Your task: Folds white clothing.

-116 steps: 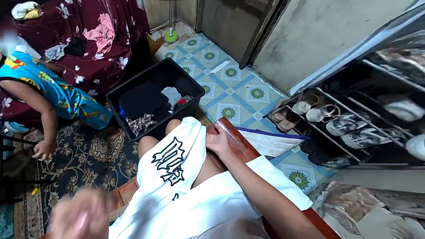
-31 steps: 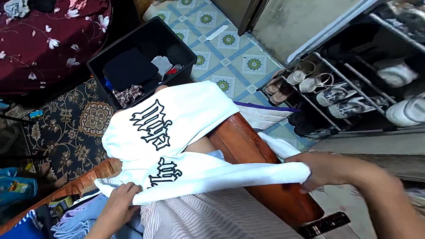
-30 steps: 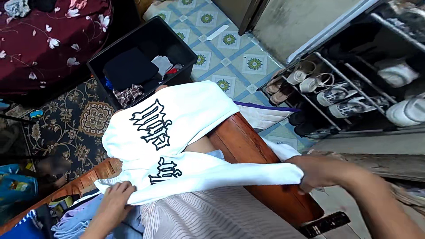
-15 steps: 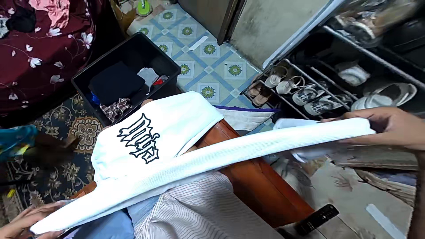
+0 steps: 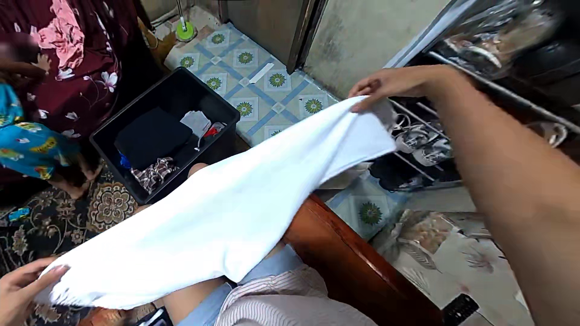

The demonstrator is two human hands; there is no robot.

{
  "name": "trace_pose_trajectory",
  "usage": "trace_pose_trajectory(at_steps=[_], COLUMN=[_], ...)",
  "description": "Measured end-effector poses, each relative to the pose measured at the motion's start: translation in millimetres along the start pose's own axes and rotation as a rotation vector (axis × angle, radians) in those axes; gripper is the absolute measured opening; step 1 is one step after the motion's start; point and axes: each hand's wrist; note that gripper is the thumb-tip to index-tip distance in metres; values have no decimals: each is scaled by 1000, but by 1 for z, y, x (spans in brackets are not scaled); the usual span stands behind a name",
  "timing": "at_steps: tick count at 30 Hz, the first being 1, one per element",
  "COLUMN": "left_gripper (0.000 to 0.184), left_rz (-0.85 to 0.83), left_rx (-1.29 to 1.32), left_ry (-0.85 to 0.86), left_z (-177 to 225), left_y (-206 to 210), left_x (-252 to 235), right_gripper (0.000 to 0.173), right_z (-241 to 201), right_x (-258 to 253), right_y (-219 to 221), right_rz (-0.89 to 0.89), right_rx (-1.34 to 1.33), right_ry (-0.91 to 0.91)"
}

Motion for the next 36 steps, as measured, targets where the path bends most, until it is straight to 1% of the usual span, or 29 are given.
trace_pose_trajectory(at_steps=[1,2,3,4,5,6,7,8,9,10,11,12,13,14,15,17,19,21,22,24,26,28,30,32,33,34,36], left_gripper=[19,21,29,38,45,49,46,40,38,43,47,47,50,54,56,52,43,43,43,40,38,36,29,26,25,25,26], left_rz=[117,252,340,391,414,428,445,480,491,457,422,416,420,418,414,370,327,344,375,461,550,630,690,703,709,712,720], left_rx=[58,118,184,267,364,481,602,720,825,911,981,1023,1066,1105,1134,1198,1226,1122,1036,791,572,401,340,334,325,307,245], left_ry=[32,-10,-64,-116,-156,-179,-191,-212,-238,-256,-278,-302,-315,-308,-279,-177,-131,-180,-224,-320,-374,-431,-437,-436,-450,-466,-490], left_z=[-56,-92,-117,-136,-150,-161,-170,-175,-176,-178,-178,-178,-177,-177,-178,-178,-176,-163,-153,-130,-107,-71,-38,-21,-23,-29,-57], left_y=[-15,-15,-10,-1,10,21,33,47,62,75,88,101,113,122,127,130,125,114,109,101,94,96,106,118,123,129,144], left_x=[-11,-25,-38,-49,-55,-57,-56,-54,-52,-48,-44,-41,-38,-36,-34,-29,-23,-13,-6,11,30,48,63,75,78,78,73], right_gripper=[23,28,32,35,37,39,45,56,68,80,88,85,77,68,63,53,49,42,38,28,24,21,17,17,16,18,36], right_z=[6,16,24,33,36,37,41,49,59,72,83,87,85,75,56,21,18,35,41,51,56,54,41,22,14,13,26], right_x=[-30,-57,-78,-94,-103,-108,-109,-107,-102,-97,-91,-85,-79,-71,-60,-45,-51,-69,-78,-90,-89,-75,-55,-32,-25,-22,-29], right_y=[5,15,30,51,76,104,134,163,190,215,235,249,259,265,269,273,270,267,266,261,248,229,206,185,178,176,186], right_rz=[75,149,202,235,231,209,175,143,130,139,134,90,-9,-122,-191,-184,-184,-180,-139,21,175,280,359,430,474,514,558], right_rx=[48,99,152,179,154,94,8,-102,-243,-407,-559,-683,-789,-900,-1016,-1189,-1236,-1238,-1267,-1370,-1450,-1470,-1429,-1376,-1348,-1323,-1230], right_ry=[29,54,93,134,194,272,351,440,531,616,693,748,758,705,633,540,485,467,497,547,489,397,355,320,305,291,325])
Point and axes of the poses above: each hand's wrist, its own x-axis away from the middle knuckle, its own y-axis out of the palm, z = x × y, and after that the axes turned 8 degrees about -z, right-handed
